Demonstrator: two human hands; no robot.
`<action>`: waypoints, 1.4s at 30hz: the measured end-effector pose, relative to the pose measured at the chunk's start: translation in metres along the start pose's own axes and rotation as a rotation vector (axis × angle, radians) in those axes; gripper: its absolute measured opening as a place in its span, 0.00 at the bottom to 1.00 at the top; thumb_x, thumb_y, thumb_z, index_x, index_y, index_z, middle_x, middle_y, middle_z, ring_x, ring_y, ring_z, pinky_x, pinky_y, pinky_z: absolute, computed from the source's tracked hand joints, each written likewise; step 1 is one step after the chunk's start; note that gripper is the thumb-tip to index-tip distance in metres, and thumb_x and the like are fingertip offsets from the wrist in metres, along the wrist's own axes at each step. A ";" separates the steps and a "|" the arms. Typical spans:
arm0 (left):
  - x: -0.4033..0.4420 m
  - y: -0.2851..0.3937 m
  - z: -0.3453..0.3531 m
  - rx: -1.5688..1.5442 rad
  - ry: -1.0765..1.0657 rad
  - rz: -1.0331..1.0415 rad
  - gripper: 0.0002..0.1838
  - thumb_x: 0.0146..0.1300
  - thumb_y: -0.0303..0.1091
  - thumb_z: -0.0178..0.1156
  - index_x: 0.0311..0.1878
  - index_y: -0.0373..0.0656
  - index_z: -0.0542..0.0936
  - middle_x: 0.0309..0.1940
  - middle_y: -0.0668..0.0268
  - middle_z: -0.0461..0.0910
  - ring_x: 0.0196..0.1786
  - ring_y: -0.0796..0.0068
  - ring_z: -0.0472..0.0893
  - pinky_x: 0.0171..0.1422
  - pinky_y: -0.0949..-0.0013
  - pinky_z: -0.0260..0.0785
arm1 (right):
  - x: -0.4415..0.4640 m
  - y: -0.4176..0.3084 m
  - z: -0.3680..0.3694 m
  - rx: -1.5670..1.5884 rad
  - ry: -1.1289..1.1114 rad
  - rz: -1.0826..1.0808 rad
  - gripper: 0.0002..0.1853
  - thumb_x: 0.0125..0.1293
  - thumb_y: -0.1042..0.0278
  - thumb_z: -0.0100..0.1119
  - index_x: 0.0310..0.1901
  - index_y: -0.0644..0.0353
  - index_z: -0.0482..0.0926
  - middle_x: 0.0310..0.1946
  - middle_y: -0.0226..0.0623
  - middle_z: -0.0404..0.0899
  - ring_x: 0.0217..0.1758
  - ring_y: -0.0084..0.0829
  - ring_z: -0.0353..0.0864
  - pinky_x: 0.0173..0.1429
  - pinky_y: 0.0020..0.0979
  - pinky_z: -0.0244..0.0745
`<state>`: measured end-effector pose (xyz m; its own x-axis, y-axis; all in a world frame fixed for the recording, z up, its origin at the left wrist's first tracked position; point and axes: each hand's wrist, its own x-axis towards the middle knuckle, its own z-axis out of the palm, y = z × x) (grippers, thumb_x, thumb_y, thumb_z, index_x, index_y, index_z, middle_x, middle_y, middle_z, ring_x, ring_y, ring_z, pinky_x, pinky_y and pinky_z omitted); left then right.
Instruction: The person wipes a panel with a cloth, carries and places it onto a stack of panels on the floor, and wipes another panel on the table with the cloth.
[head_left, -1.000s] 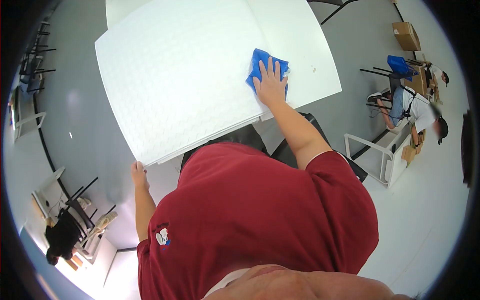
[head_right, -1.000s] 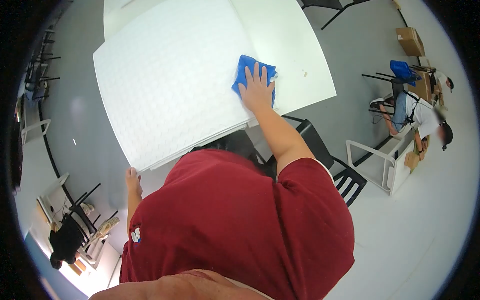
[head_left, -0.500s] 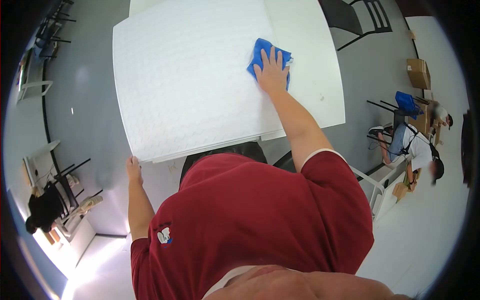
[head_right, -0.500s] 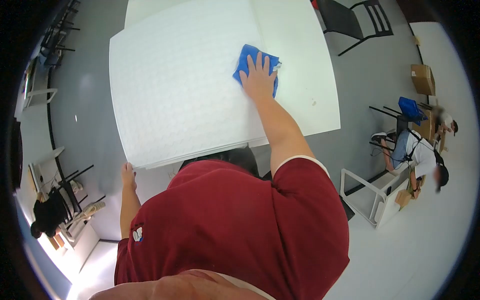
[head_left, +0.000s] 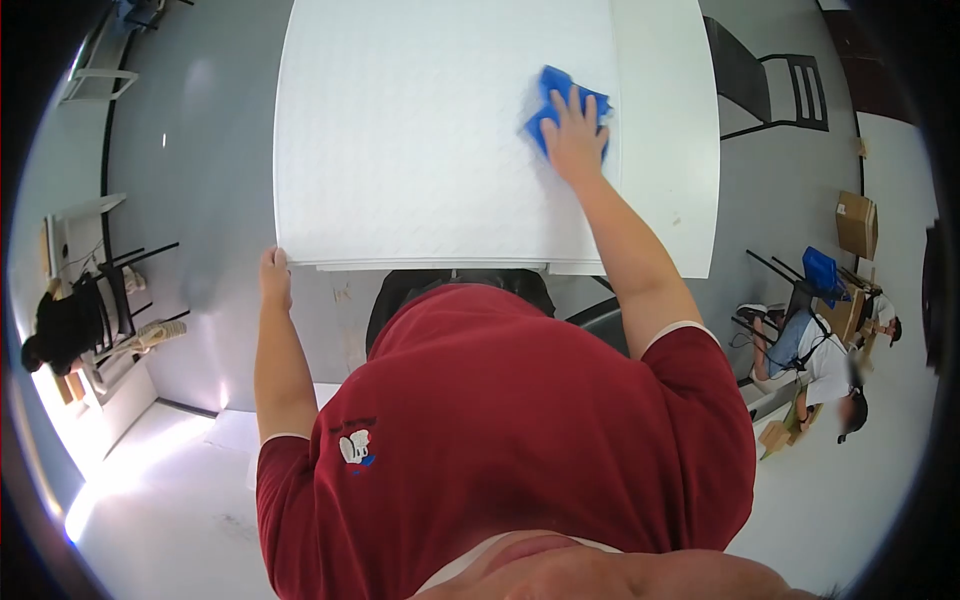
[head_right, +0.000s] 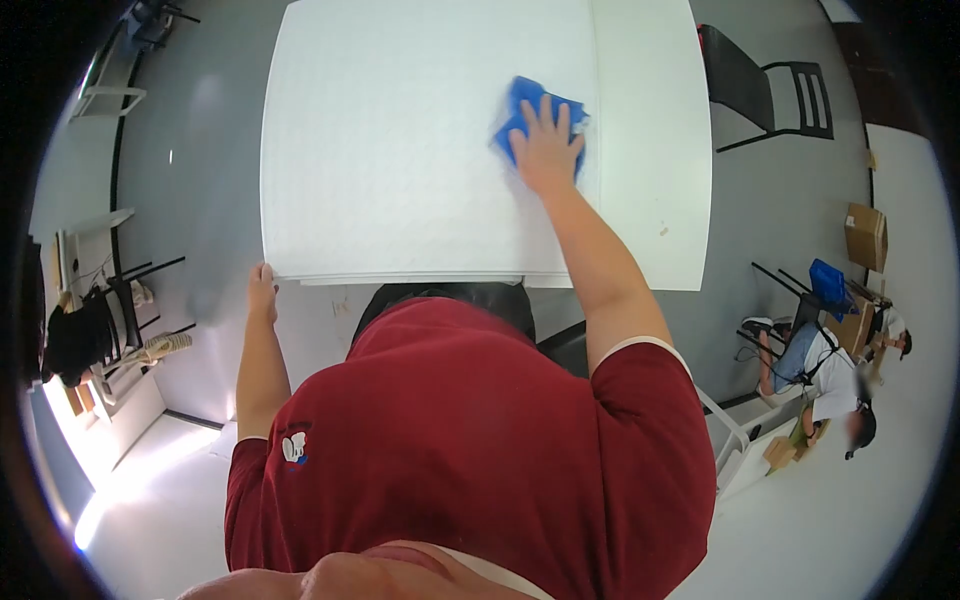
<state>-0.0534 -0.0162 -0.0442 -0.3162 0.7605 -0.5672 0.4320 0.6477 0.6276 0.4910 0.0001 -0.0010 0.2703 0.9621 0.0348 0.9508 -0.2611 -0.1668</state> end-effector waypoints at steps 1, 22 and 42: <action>-0.001 -0.001 0.000 -0.013 -0.010 -0.001 0.17 0.67 0.44 0.48 0.53 0.46 0.71 0.44 0.70 0.72 0.46 0.77 0.70 0.49 0.67 0.65 | -0.007 -0.014 0.001 -0.098 -0.021 -0.046 0.28 0.67 0.47 0.43 0.68 0.43 0.60 0.72 0.39 0.49 0.74 0.47 0.45 0.64 0.66 0.46; 0.000 -0.005 -0.001 -0.062 -0.052 0.107 0.16 0.67 0.40 0.48 0.52 0.42 0.71 0.43 0.67 0.73 0.43 0.77 0.70 0.47 0.69 0.64 | -0.028 -0.101 0.019 -0.186 -0.098 -0.198 0.28 0.67 0.45 0.44 0.68 0.36 0.58 0.73 0.39 0.46 0.75 0.47 0.43 0.63 0.69 0.45; 0.007 -0.009 -0.005 -0.101 -0.177 0.229 0.14 0.67 0.39 0.50 0.49 0.39 0.71 0.39 0.68 0.73 0.39 0.79 0.68 0.43 0.71 0.64 | -0.050 -0.192 0.032 -0.007 -0.105 -0.419 0.27 0.64 0.52 0.51 0.65 0.41 0.65 0.71 0.38 0.52 0.72 0.41 0.50 0.63 0.58 0.51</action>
<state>-0.0640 -0.0165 -0.0516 -0.0642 0.8729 -0.4837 0.3861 0.4687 0.7945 0.2904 0.0041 -0.0018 -0.1558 0.9878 -0.0020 0.9762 0.1537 -0.1528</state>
